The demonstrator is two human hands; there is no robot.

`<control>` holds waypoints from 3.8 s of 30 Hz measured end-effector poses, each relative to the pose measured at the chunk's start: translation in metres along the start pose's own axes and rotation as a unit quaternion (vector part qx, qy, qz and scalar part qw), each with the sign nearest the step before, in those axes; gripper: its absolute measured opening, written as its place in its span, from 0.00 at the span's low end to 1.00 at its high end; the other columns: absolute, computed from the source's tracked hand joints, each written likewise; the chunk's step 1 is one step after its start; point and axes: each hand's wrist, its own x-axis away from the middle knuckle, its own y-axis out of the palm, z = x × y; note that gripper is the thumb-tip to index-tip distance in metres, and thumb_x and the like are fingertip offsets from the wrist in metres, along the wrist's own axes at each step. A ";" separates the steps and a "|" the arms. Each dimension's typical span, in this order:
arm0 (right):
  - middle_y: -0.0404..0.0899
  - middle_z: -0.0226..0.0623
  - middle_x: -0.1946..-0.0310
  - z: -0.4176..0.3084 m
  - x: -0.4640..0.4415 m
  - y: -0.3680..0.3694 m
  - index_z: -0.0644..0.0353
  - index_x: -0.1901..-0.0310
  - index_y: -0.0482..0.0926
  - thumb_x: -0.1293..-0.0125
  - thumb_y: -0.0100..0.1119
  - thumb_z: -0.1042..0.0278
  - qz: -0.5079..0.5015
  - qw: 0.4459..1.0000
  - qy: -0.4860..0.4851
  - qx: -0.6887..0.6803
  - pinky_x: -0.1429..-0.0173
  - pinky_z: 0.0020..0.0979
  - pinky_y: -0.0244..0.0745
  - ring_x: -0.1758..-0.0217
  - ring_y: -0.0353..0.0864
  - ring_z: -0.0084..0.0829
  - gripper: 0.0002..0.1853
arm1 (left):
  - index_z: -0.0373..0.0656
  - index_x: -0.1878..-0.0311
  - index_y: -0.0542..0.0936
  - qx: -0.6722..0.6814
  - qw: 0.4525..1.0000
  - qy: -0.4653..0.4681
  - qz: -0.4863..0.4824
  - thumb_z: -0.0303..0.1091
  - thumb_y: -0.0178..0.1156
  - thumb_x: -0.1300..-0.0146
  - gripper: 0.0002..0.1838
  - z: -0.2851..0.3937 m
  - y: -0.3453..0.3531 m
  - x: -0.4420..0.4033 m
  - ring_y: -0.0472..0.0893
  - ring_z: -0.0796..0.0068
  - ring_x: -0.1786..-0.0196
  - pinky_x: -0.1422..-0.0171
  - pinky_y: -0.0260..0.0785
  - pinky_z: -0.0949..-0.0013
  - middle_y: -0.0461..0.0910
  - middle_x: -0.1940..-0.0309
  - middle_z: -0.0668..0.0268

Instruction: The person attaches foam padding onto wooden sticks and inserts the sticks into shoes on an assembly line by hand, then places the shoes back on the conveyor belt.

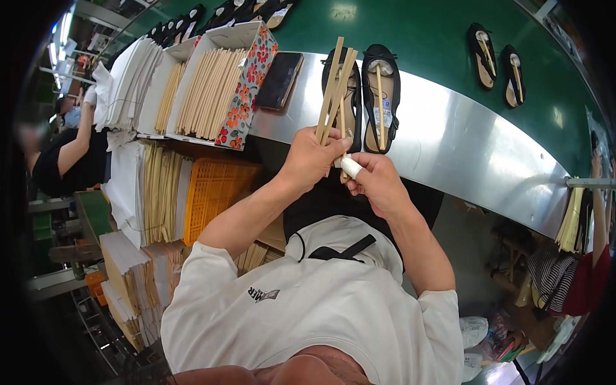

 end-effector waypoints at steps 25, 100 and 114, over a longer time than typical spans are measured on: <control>0.85 0.37 0.70 -0.003 0.005 0.004 0.70 0.51 0.82 0.29 0.64 0.78 0.135 0.901 -0.234 0.341 0.62 0.29 0.79 0.69 0.83 0.24 0.08 | 0.33 0.56 0.82 -0.029 0.998 0.041 0.035 0.42 0.60 0.23 0.18 0.008 0.010 0.031 0.77 0.80 0.81 0.75 0.71 0.71 0.79 0.77 0.65; 0.81 0.51 0.55 0.001 0.005 0.027 0.69 0.44 0.79 0.24 0.51 0.78 0.156 0.694 -0.470 0.522 0.47 0.44 0.77 0.52 0.82 0.56 0.12 | 0.43 0.54 0.82 0.376 0.920 -0.041 0.105 0.38 0.57 0.19 0.10 -0.048 0.050 0.017 0.68 0.87 0.80 0.80 0.55 0.76 0.78 0.74 0.73; 0.82 0.51 0.58 -0.047 0.005 -0.001 0.66 0.51 0.79 0.43 0.54 0.87 0.215 0.658 -0.471 0.546 0.51 0.47 0.77 0.55 0.82 0.57 0.17 | 0.37 0.39 0.77 0.292 0.946 -0.013 0.142 0.42 0.60 0.19 0.18 -0.048 0.035 0.039 0.85 0.76 0.71 0.80 0.64 0.78 0.88 0.59 0.57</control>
